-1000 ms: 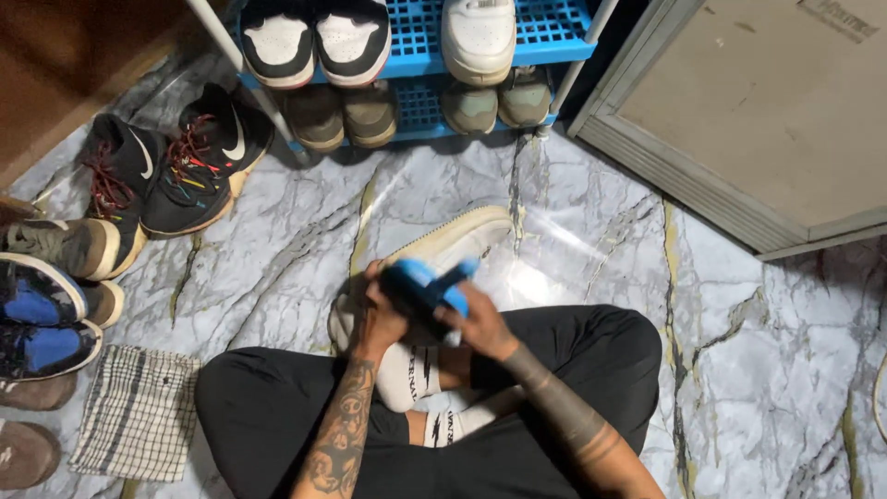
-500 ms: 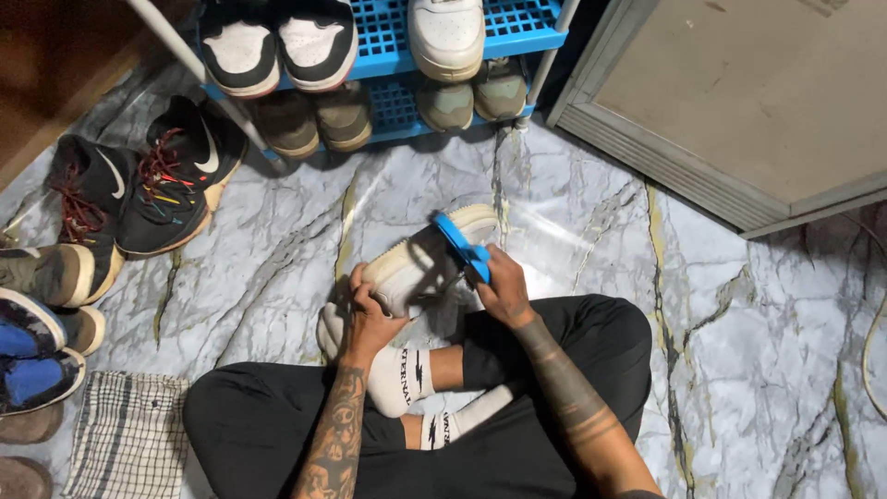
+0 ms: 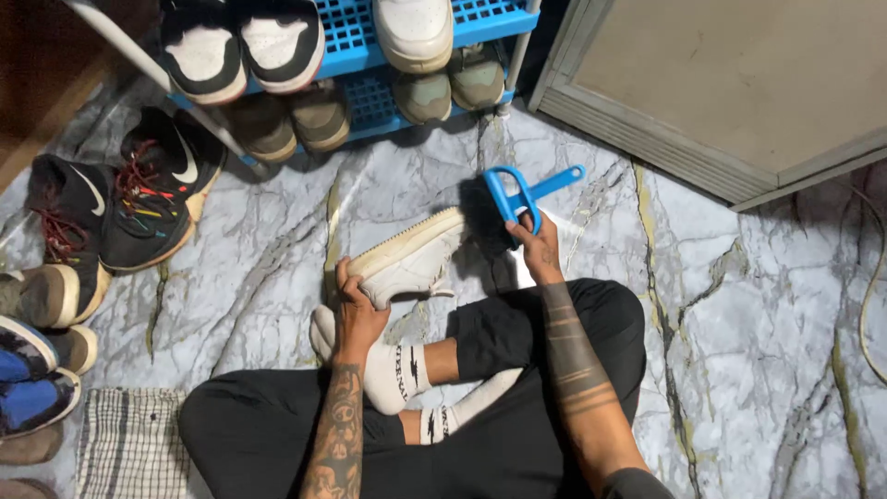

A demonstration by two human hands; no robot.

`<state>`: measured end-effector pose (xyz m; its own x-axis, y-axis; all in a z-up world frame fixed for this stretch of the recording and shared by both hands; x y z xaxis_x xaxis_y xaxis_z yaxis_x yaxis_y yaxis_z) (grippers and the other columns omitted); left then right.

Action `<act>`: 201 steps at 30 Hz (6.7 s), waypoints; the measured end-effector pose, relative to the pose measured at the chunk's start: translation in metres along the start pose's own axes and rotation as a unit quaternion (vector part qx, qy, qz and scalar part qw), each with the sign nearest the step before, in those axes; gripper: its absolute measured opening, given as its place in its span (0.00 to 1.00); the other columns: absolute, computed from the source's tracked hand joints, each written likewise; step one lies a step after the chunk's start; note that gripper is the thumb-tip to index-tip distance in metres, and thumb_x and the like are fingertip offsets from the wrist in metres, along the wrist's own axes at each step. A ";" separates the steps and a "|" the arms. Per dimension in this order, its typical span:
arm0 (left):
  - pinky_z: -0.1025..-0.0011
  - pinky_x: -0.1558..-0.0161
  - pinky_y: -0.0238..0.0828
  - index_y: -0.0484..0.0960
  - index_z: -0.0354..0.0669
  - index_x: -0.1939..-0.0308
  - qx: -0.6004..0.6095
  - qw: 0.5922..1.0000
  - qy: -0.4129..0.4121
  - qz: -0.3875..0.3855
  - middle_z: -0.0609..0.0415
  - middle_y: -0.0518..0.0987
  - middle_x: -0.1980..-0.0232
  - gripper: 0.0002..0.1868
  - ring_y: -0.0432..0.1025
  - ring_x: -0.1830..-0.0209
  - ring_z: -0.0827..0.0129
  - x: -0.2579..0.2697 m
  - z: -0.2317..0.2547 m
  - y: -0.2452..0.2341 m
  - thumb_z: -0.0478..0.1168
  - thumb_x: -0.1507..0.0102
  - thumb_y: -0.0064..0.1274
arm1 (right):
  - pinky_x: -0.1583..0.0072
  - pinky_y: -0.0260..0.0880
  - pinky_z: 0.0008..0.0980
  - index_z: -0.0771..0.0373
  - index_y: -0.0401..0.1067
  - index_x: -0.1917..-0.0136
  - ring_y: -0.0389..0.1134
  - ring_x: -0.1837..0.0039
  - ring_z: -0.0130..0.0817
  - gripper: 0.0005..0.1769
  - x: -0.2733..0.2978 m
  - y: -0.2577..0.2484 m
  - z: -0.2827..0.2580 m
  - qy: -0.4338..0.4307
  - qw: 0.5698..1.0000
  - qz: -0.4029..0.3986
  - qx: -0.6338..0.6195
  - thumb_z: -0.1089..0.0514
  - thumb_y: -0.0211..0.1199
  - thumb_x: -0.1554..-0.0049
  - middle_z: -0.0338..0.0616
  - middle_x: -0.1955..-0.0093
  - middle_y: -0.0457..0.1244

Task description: The person sits cross-legged on the floor and uses a blue-handled brush to scrub a white sneaker. They repeatedly brush the upper, sides, and sole of the shoe, rotating it to access different areas.

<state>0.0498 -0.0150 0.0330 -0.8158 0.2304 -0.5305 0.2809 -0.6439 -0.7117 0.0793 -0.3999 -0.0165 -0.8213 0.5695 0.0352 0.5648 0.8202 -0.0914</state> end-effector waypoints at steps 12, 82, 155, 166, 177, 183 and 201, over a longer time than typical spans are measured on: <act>0.44 0.37 0.66 0.54 0.45 0.49 0.012 0.998 -0.051 -0.033 0.35 0.53 0.23 0.44 0.59 0.30 0.31 0.003 -0.006 0.008 0.32 0.59 0.69 | 0.56 0.58 0.25 0.51 0.60 0.66 0.56 0.64 0.24 0.18 0.011 -0.010 -0.007 -0.010 1.000 -0.020 0.012 0.56 0.72 0.51 0.28 0.69 0.55; 0.50 0.33 0.65 0.56 0.46 0.53 0.162 0.954 -0.197 -0.156 0.34 0.43 0.22 0.41 0.58 0.29 0.36 -0.004 -0.029 0.018 0.41 0.57 0.72 | 0.45 0.66 0.45 0.58 0.71 0.58 0.64 0.51 0.54 0.08 0.149 0.130 -0.034 -0.398 0.858 -0.114 0.303 0.65 0.59 0.53 0.48 0.57 0.60; 0.44 0.41 0.72 0.35 0.47 0.21 0.122 0.917 -0.321 -0.204 0.31 0.67 0.32 0.62 0.73 0.40 0.38 0.014 -0.009 0.006 0.56 0.43 0.65 | 0.59 0.56 0.24 0.55 0.63 0.61 0.57 0.63 0.23 0.14 0.016 -0.009 0.031 -0.099 0.979 0.179 -0.002 0.62 0.70 0.48 0.30 0.66 0.55; 0.41 0.48 0.69 0.67 0.39 0.34 -0.121 0.843 -0.178 -0.493 0.37 0.80 0.47 0.42 0.75 0.45 0.42 0.111 0.004 0.088 0.68 0.38 0.42 | 0.58 0.60 0.28 0.56 0.64 0.61 0.60 0.62 0.29 0.15 0.045 -0.019 -0.017 -0.141 0.988 0.058 -0.003 0.60 0.72 0.48 0.38 0.66 0.56; 0.48 0.49 0.74 0.73 0.44 0.46 -0.011 0.910 -0.206 -0.359 0.36 0.82 0.52 0.22 0.77 0.46 0.42 -0.098 0.102 -0.076 0.51 0.39 0.55 | 0.61 0.60 0.25 0.57 0.65 0.63 0.59 0.65 0.27 0.17 0.050 -0.024 -0.060 -0.108 0.993 0.040 -0.011 0.58 0.75 0.49 0.34 0.69 0.56; 0.42 0.44 0.72 0.56 0.43 0.27 -0.101 0.924 -0.090 -0.356 0.34 0.73 0.37 0.46 0.70 0.38 0.34 -0.108 0.005 -0.010 0.53 0.44 0.59 | 0.59 0.59 0.21 0.53 0.63 0.63 0.60 0.63 0.21 0.18 0.033 -0.063 -0.022 -0.046 0.987 0.127 -0.090 0.60 0.75 0.52 0.28 0.67 0.57; 0.44 0.48 0.76 0.71 0.40 0.34 -0.033 0.939 -0.132 -0.315 0.40 0.80 0.47 0.39 0.77 0.46 0.41 -0.176 -0.003 0.108 0.48 0.48 0.65 | 0.63 0.61 0.21 0.56 0.63 0.63 0.58 0.67 0.23 0.16 0.003 -0.067 -0.001 0.057 0.964 0.184 -0.186 0.61 0.73 0.53 0.33 0.70 0.56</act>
<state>0.2258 -0.1228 0.0477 -0.9250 0.3558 0.1331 -0.2767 -0.3913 -0.8777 0.0392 -0.4532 -0.0093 -0.5577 0.8104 0.1793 0.8233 0.5127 0.2436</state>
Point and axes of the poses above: each hand's wrist, its own x-axis away from the middle knuckle, its own y-axis out of the palm, z = x × y, the point moved 6 cm from there along -x, towards the middle knuckle
